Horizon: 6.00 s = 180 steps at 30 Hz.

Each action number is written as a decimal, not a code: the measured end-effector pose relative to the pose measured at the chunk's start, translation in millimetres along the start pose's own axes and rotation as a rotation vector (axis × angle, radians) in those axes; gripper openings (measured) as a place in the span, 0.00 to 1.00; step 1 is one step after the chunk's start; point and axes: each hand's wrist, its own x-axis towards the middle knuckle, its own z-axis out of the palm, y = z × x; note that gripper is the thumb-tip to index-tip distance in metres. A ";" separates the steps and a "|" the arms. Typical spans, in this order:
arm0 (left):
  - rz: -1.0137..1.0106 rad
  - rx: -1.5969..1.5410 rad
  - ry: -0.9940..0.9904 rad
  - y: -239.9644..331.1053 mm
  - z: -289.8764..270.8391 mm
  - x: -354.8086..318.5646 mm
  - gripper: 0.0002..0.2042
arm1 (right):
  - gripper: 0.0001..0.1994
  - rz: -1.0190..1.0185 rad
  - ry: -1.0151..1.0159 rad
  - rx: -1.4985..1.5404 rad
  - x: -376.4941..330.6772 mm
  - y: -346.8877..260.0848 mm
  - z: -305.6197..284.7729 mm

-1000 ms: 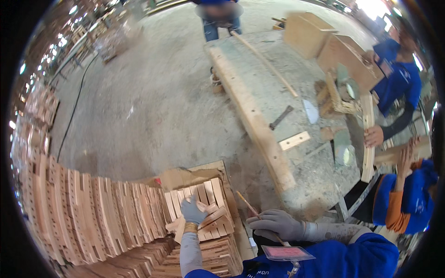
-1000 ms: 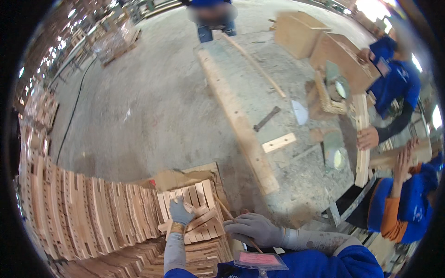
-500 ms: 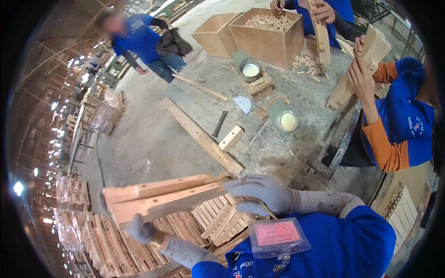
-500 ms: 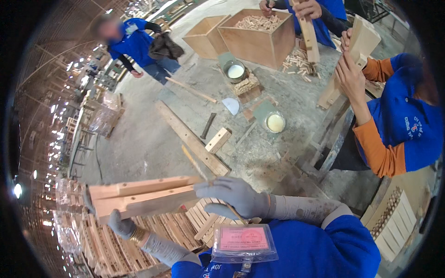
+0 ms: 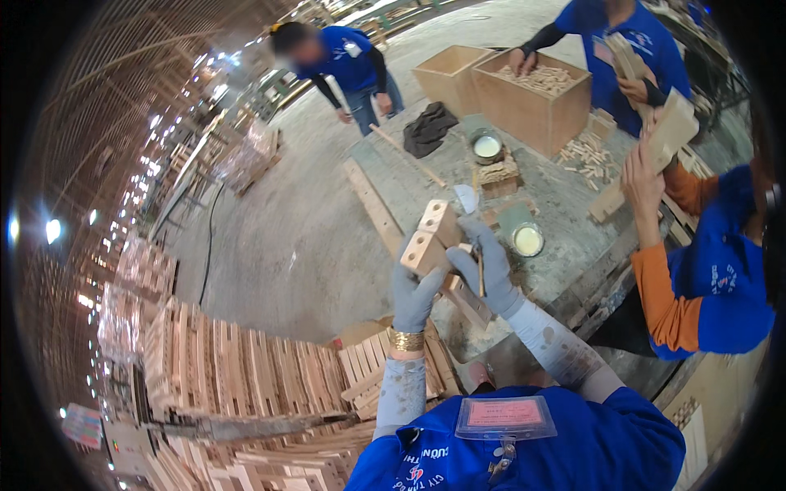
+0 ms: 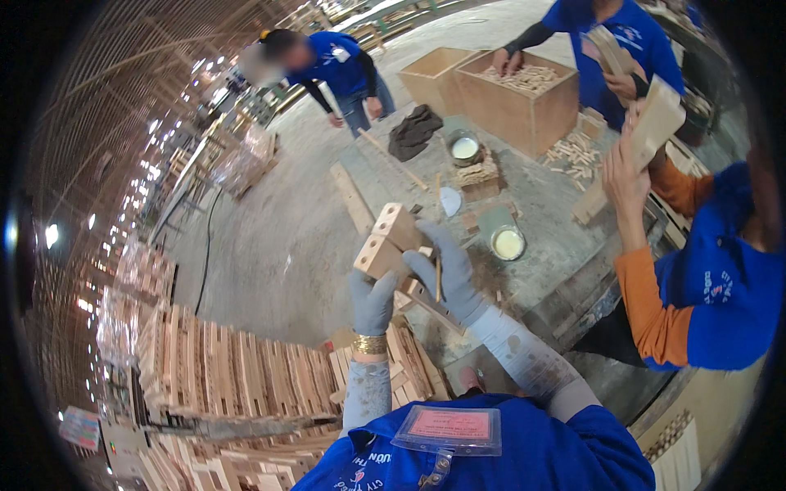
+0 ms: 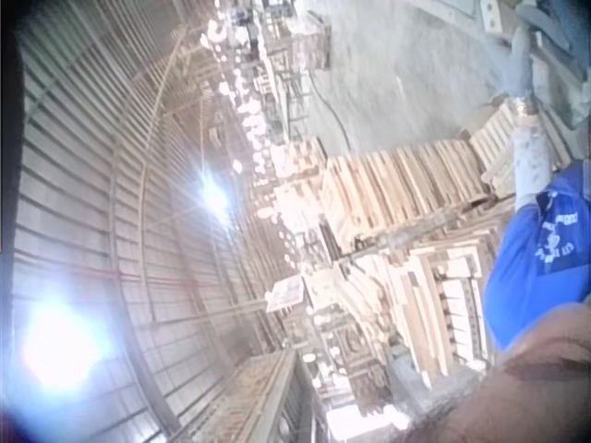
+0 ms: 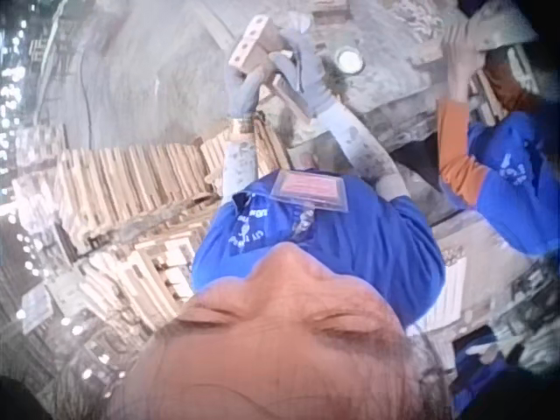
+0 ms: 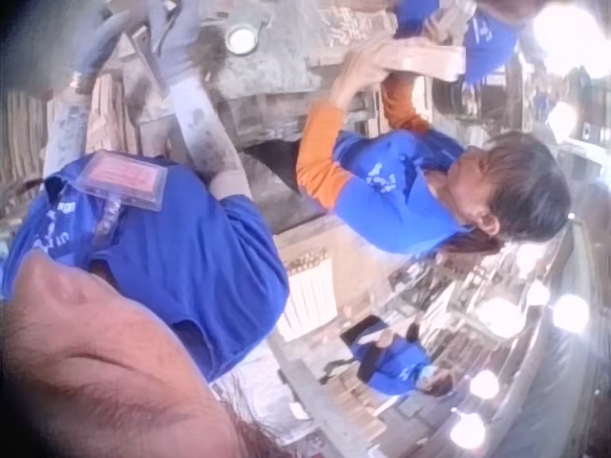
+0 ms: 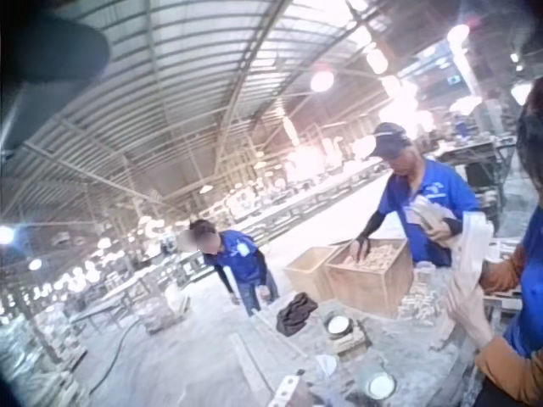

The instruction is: The person applies glue to the holes of small wooden blocks using a brush, then inserts wooden dowels into the glued holes. The person repeats this process for multiple blocks, stacking the finished pieces on a nearby pile.

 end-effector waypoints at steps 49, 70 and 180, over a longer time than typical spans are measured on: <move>0.080 0.040 0.064 -22.6 0.7 7.6 0.40 | 0.08 0.012 0.179 -0.732 -11.0 105.9 -148.1; 0.114 0.134 0.233 -38.8 13.8 0.3 0.39 | 0.18 0.612 0.467 -0.100 -43.0 125.3 -133.9; 0.380 0.444 0.090 -28.5 38.5 -1.5 0.36 | 0.16 0.168 -0.133 -0.992 4.5 120.1 -142.8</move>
